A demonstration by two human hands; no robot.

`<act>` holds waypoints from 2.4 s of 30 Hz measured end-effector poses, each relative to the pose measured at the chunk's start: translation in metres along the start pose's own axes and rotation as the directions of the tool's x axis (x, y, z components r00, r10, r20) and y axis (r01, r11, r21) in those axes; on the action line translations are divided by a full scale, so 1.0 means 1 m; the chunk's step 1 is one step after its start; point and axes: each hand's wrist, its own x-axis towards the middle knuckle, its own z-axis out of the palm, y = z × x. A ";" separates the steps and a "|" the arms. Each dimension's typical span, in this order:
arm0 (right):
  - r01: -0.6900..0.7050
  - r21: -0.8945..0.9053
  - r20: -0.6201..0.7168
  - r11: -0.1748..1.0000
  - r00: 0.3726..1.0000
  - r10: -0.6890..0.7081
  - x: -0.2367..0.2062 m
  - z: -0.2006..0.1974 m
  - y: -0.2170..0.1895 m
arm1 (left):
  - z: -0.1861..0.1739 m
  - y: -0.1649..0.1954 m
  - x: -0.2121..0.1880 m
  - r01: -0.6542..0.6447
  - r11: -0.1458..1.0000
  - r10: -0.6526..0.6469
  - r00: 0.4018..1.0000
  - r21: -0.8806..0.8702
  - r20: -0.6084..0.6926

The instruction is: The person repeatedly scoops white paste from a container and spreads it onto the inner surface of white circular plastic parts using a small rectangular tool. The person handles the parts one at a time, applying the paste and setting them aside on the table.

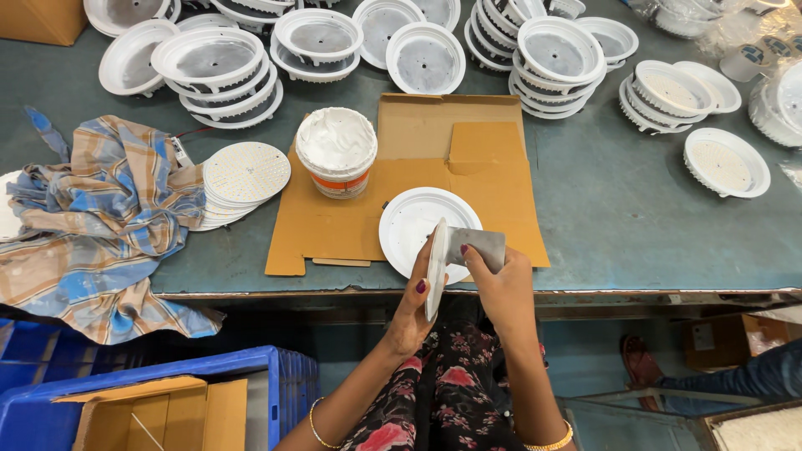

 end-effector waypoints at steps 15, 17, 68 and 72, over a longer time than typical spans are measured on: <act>0.567 -0.137 0.039 0.813 0.823 -0.567 -0.065 0.007 -0.046 | -0.011 -0.004 0.004 0.254 0.772 -0.293 0.956 -0.583 0.028; 0.622 -0.124 0.112 0.773 0.783 -0.612 -0.068 0.005 -0.040 | -0.010 0.005 0.004 0.254 0.707 -0.290 0.955 -0.660 0.057; 0.661 -0.181 0.295 0.728 0.743 -0.601 -0.069 -0.027 -0.024 | 0.010 0.027 0.043 0.173 0.629 -0.265 0.964 -0.758 0.001; 0.411 -0.128 0.176 0.902 0.905 -0.388 -0.058 -0.048 0.020 | 0.002 0.024 0.055 0.078 0.636 -0.283 0.949 -0.768 -0.138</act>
